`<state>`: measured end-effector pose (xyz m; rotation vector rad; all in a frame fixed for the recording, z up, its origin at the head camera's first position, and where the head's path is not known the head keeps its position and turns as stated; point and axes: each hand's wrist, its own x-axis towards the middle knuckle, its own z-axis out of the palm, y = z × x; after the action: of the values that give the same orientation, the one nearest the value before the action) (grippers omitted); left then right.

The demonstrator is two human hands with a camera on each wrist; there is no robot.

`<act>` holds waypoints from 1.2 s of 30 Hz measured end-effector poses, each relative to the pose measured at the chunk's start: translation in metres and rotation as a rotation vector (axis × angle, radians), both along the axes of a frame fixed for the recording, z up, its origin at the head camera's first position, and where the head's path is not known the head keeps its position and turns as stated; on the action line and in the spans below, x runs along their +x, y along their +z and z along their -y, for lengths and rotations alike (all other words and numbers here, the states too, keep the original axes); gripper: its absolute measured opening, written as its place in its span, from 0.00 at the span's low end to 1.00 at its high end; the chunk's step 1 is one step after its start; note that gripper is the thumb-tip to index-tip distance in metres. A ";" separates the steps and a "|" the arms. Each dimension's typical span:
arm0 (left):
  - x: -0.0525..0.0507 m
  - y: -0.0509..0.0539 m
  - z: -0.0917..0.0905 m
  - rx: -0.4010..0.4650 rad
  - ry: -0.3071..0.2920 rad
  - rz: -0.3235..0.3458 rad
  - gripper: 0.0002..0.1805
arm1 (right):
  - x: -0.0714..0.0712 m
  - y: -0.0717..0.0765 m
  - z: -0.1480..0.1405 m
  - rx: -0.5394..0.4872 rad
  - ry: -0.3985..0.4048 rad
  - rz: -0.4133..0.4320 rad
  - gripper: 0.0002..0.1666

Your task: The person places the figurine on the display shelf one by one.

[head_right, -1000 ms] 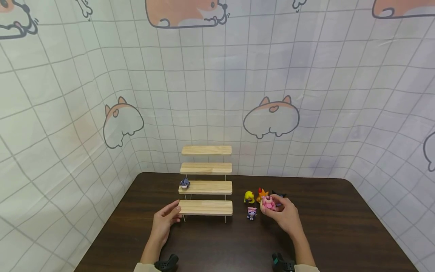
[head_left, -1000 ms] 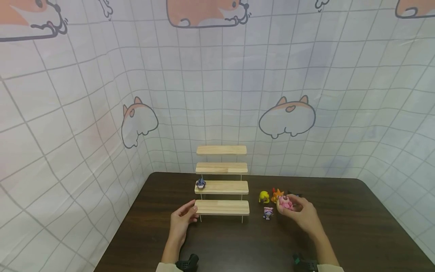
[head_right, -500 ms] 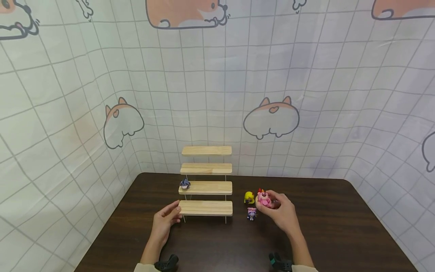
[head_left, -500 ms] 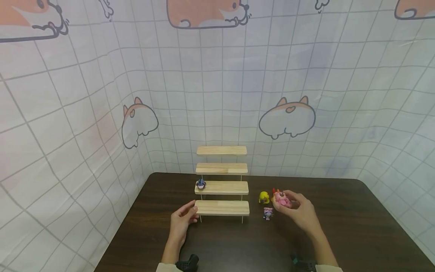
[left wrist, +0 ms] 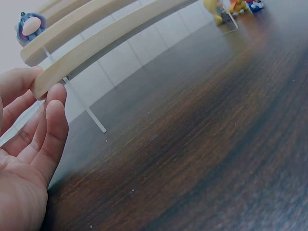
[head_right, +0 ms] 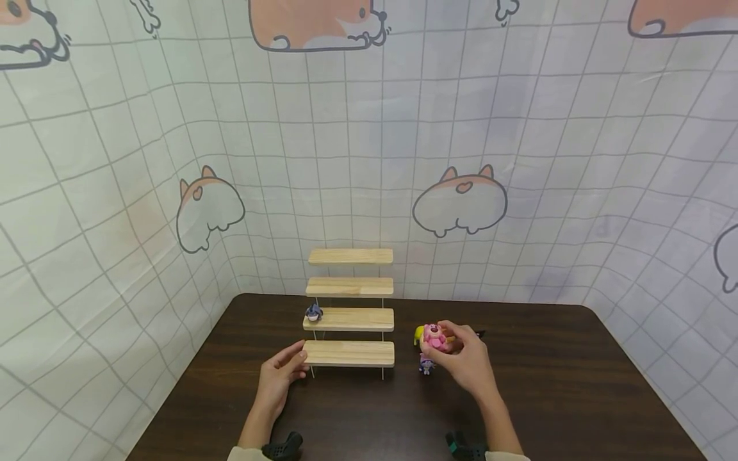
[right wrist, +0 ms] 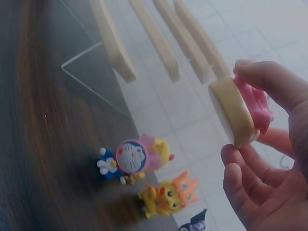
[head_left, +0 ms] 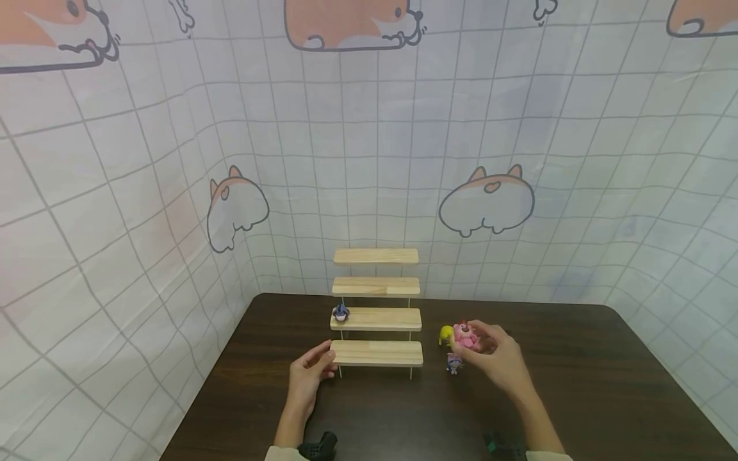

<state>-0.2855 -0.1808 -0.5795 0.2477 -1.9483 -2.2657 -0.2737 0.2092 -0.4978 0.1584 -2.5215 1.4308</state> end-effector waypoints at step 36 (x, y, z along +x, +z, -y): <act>0.001 0.002 -0.001 0.022 -0.013 -0.003 0.25 | 0.007 0.003 0.087 -0.138 0.070 -0.106 0.33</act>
<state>-0.2848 -0.1803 -0.5775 0.2340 -1.9304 -2.2950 -0.2663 0.1226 -0.4946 0.2922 -2.3455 1.5729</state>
